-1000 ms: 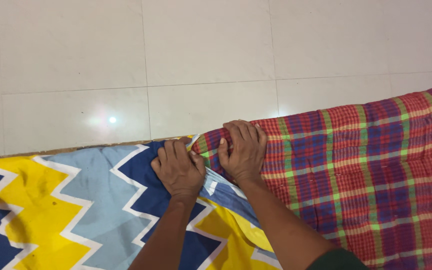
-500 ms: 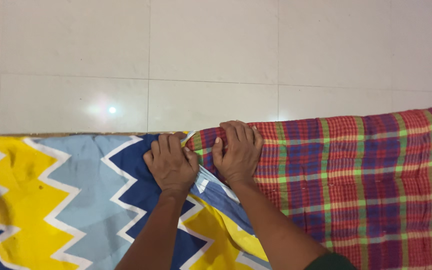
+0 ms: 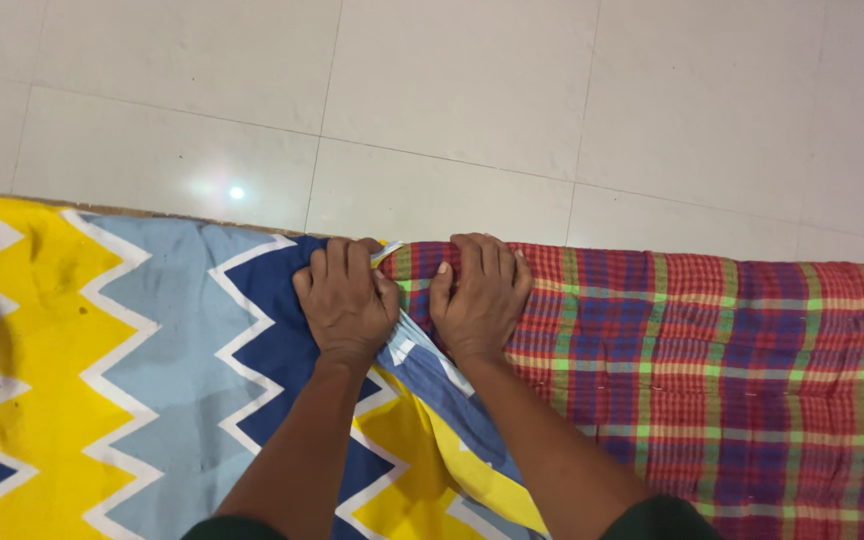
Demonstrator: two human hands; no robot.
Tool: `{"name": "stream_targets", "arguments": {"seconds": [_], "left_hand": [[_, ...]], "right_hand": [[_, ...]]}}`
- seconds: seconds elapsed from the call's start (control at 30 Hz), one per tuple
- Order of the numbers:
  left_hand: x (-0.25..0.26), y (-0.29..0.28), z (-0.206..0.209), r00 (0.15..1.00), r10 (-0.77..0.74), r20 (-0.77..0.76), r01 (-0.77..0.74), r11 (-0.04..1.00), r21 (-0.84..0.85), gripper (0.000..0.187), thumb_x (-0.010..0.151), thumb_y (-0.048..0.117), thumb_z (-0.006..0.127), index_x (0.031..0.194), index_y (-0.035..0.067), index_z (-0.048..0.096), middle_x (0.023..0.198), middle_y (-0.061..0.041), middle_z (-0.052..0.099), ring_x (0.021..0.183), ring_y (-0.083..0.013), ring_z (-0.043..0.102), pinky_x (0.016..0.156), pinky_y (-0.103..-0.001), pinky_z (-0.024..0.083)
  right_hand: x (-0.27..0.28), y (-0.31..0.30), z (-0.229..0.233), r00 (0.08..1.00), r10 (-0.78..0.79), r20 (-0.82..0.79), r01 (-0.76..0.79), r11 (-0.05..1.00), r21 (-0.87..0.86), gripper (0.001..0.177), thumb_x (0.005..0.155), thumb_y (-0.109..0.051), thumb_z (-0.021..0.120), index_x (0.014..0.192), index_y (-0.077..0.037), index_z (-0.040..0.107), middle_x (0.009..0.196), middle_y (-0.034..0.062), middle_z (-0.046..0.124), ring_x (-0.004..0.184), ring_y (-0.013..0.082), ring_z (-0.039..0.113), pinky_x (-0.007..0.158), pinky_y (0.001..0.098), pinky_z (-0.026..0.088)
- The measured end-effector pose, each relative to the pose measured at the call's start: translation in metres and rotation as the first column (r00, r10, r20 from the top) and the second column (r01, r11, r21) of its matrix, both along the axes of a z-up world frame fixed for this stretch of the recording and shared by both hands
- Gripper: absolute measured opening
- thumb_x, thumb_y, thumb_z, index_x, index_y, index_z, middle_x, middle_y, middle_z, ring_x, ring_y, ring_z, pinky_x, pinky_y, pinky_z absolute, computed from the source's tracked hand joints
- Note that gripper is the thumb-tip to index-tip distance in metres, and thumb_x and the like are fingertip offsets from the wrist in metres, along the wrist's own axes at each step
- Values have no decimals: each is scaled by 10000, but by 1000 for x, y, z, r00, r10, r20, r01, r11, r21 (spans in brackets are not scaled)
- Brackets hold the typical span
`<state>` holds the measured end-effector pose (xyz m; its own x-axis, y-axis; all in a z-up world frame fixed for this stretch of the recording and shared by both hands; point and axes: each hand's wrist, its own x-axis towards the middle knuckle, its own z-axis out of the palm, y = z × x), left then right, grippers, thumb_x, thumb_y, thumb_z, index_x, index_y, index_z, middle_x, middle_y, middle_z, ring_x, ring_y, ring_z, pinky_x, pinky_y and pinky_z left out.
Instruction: The person rolls a large patterned sheet and a plaid blanket together into a tight cylindrical bundle. The hands work continuously to fold the edges and roll the fabric forward, creating a compact roll on the tiled floor.
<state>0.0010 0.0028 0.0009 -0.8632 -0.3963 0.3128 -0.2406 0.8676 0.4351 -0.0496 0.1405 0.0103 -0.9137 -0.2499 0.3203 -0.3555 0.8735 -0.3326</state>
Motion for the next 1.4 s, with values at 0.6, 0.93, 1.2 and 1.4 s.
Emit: {"name": "stream_targets", "arguments": {"seconds": [0.6,0.93,1.2,1.4], "left_hand": [[-4,1,3,1000,19,24,-17,998,-54,283,784,208,616,1060,161,659,1018,-50,588,959,-254,552,835,-430,377],[-6,2,2,998,16,53,-13,998,-63,302,781,229,610,1071,164,660,1038,-44,593,976,-256,551,848,-437,373],[-5,2,1,998,11,57,-6,997,-80,317,783,234,604,1085,161,660,1053,-48,593,986,-258,552,848,-440,369],[-3,1,0,1000,-5,27,7,996,-85,319,809,230,598,1111,144,658,1059,-53,594,993,-262,553,854,-444,365]], "right_hand": [[1,3,2,999,40,20,-41,998,41,406,954,-329,494,1253,-86,621,1273,94,598,1297,288,513,1147,534,290],[-2,4,1,995,37,92,-40,999,33,429,943,-341,500,1268,-86,619,1293,92,587,1327,283,489,1169,541,256],[-1,4,1,995,33,91,-35,999,20,421,946,-337,506,1267,-91,623,1307,84,593,1344,275,489,1176,526,263],[0,3,1,997,21,70,-21,1000,5,396,949,-323,528,1250,-88,636,1299,85,596,1337,273,493,1174,525,268]]}}
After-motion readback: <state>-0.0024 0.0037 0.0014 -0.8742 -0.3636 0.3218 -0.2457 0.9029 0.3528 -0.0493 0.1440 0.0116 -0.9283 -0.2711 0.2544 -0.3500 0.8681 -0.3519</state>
